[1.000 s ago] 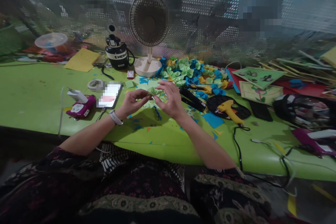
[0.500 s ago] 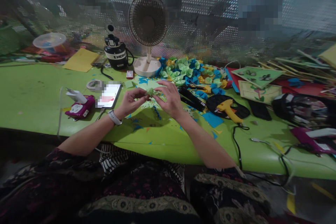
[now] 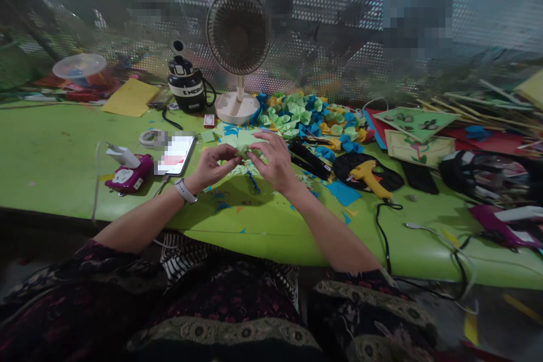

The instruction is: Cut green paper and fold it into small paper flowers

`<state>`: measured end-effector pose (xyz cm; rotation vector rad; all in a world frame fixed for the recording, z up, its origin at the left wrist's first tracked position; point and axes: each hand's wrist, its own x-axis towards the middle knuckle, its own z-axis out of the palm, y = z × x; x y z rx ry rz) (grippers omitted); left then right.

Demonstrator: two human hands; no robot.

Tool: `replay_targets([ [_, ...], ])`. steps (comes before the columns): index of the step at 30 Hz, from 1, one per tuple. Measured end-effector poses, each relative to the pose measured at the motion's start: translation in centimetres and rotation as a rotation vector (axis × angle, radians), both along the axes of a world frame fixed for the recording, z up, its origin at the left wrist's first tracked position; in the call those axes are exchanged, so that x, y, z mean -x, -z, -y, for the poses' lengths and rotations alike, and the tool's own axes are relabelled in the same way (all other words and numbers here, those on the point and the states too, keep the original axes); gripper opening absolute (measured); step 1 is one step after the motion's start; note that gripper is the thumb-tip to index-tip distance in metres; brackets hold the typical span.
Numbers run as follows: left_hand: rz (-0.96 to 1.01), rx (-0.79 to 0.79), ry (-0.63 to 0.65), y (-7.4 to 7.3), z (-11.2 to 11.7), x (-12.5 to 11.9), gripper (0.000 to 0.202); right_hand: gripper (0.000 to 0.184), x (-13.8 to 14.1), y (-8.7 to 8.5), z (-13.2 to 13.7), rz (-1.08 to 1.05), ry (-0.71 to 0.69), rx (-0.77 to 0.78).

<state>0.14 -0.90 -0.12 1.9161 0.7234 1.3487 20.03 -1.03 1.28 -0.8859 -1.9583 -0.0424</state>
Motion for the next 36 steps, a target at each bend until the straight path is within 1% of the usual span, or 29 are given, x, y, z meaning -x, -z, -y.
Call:
replay_targets([
  [5, -0.023, -0.012, -0.019, 0.13, -0.04, 0.01, 0.016, 0.008, 0.05, -0.11, 0.03, -0.003, 0.006, 0.018],
  [14, -0.054, -0.024, -0.022, 0.12, -0.03, 0.08, 0.015, 0.004, 0.10, 0.12, -0.04, 0.019, 0.008, -0.041],
  [20, -0.066, -0.041, -0.033, 0.12, -0.04, 0.11, 0.015, 0.005, 0.03, 0.06, -0.05, 0.019, 0.006, 0.009],
  [27, -0.049, -0.029, -0.026, 0.24, -0.10, 0.05, 0.015, 0.008, 0.05, 0.10, -0.07, 0.015, 0.020, 0.001],
  [33, -0.050, -0.046, -0.038, 0.06, -0.01, -0.01, 0.014, 0.013, 0.02, 0.21, -0.10, 0.035, 0.017, -0.080],
  [36, -0.059, -0.076, -0.044, 0.02, -0.01, 0.00, 0.013, 0.018, 0.00, 0.20, -0.08, 0.045, 0.011, -0.079],
])
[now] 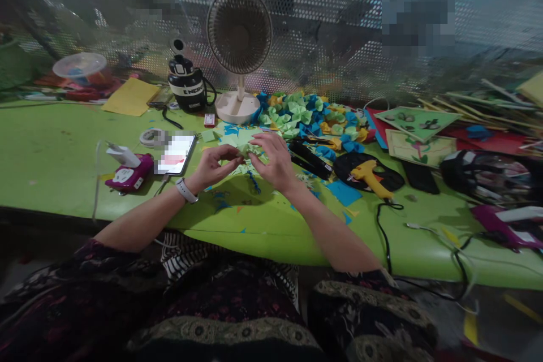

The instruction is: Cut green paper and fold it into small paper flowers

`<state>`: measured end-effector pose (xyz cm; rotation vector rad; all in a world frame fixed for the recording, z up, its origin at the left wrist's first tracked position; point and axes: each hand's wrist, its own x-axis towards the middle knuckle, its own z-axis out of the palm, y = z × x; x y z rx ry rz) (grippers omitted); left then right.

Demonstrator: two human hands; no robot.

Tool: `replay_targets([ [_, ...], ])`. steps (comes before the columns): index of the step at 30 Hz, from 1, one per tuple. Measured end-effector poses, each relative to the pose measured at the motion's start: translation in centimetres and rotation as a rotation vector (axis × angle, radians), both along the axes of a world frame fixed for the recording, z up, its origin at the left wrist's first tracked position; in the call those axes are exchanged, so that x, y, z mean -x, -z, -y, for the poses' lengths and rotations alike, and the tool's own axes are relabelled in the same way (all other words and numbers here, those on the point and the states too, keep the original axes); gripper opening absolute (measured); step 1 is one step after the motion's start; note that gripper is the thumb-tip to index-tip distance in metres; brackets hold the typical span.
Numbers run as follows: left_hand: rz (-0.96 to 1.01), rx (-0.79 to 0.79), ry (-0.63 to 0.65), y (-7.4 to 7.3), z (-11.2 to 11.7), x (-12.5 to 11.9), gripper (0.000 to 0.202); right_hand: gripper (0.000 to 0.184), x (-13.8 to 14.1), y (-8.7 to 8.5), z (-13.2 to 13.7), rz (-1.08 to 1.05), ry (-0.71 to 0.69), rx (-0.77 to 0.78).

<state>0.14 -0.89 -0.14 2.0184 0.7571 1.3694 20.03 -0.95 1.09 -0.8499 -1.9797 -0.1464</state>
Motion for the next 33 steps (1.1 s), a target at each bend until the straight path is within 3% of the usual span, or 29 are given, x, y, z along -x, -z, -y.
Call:
replay_targets([
  [6, -0.027, -0.098, -0.021, -0.06, 0.00, 0.06, 0.011, 0.025, -0.01, -0.16, 0.17, 0.013, -0.004, 0.003],
  [17, -0.087, -0.214, -0.030, -0.04, 0.01, 0.20, 0.007, 0.022, 0.12, -0.31, 0.33, -0.003, -0.001, 0.042],
  [33, -0.068, -0.154, -0.031, -0.13, 0.09, 0.03, 0.010, 0.024, 0.07, -0.45, 0.57, 0.004, -0.015, 0.035],
])
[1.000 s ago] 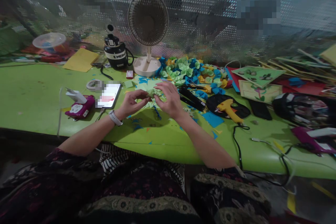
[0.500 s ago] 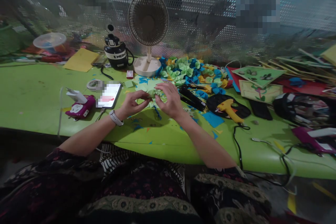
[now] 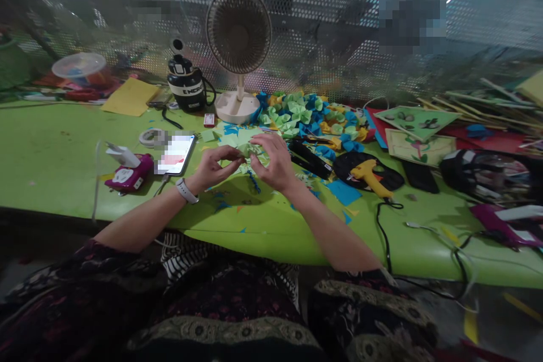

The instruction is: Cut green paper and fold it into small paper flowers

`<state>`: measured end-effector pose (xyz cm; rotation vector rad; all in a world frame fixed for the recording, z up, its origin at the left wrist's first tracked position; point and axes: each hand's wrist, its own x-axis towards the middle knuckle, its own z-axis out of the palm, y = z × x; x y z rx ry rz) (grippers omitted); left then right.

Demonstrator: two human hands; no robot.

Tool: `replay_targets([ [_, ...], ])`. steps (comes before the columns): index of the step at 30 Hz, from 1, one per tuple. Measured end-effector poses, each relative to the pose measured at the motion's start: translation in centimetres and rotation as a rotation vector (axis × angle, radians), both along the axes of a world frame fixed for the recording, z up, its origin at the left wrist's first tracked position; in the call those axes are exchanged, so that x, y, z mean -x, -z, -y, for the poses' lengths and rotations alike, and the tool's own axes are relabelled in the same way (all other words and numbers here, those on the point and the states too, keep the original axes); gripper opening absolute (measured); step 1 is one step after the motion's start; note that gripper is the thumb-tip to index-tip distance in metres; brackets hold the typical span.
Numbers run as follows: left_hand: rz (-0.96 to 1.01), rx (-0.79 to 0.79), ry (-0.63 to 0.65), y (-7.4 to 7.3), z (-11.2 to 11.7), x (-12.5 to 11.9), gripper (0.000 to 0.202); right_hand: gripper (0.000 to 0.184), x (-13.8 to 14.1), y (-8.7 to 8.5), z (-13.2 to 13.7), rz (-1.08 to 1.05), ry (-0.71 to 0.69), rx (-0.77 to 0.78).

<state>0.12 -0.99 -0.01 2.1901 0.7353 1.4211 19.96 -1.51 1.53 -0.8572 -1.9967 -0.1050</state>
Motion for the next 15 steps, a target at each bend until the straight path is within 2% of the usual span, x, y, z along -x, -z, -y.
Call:
replay_targets([
  [10, -0.025, -0.075, 0.009, 0.17, -0.03, 0.08, 0.008, 0.022, 0.03, 0.17, -0.13, -0.011, 0.009, -0.012],
  [15, -0.039, -0.088, 0.009, 0.20, -0.02, 0.12, 0.008, 0.021, 0.05, 0.13, -0.13, -0.009, 0.022, 0.032],
])
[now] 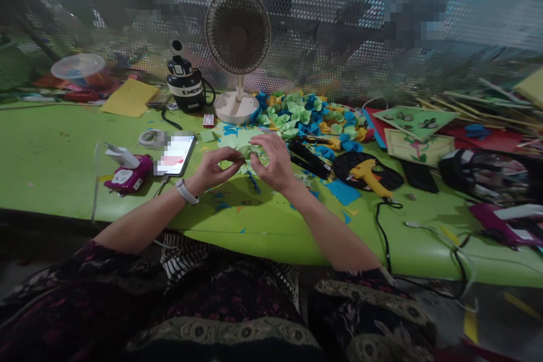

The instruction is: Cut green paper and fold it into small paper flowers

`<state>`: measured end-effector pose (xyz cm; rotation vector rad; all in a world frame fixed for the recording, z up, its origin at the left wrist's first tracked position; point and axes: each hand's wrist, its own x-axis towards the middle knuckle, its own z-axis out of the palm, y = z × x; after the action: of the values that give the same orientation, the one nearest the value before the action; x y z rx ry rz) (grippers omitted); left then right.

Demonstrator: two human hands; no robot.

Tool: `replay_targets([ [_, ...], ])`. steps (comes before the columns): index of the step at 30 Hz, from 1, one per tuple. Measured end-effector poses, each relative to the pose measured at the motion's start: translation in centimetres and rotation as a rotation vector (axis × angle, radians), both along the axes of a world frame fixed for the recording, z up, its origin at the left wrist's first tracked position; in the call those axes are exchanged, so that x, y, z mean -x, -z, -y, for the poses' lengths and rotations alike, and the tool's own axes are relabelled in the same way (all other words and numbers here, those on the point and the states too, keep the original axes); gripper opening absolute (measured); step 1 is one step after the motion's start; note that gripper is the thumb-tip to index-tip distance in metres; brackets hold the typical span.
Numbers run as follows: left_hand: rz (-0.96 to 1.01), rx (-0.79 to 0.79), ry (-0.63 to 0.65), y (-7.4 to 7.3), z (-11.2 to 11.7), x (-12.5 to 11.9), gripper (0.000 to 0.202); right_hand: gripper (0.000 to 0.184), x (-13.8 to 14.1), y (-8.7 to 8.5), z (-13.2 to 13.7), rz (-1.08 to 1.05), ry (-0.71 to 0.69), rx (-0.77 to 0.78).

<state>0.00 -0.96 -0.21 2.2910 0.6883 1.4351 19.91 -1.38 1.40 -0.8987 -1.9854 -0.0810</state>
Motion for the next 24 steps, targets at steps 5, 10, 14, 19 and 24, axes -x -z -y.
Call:
replay_targets([
  [5, -0.062, -0.053, -0.010, -0.03, -0.04, 0.17, 0.008, 0.020, 0.08, 0.02, 0.03, 0.007, 0.019, -0.005],
  [10, -0.074, -0.109, -0.004, -0.03, -0.10, 0.18, 0.007, 0.018, 0.16, 0.13, -0.06, -0.008, 0.020, -0.015],
  [14, -0.071, -0.152, -0.009, 0.06, -0.25, 0.13, 0.006, 0.017, 0.17, 0.19, -0.14, -0.008, 0.016, -0.026],
  [19, -0.117, -0.187, -0.041, 0.23, -0.49, 0.19, 0.008, 0.017, 0.14, 0.20, -0.15, 0.002, 0.027, -0.015],
  [24, -0.140, -0.215, -0.055, 0.16, -0.55, 0.23, 0.009, 0.019, 0.06, 0.38, -0.26, 0.012, 0.009, -0.018],
])
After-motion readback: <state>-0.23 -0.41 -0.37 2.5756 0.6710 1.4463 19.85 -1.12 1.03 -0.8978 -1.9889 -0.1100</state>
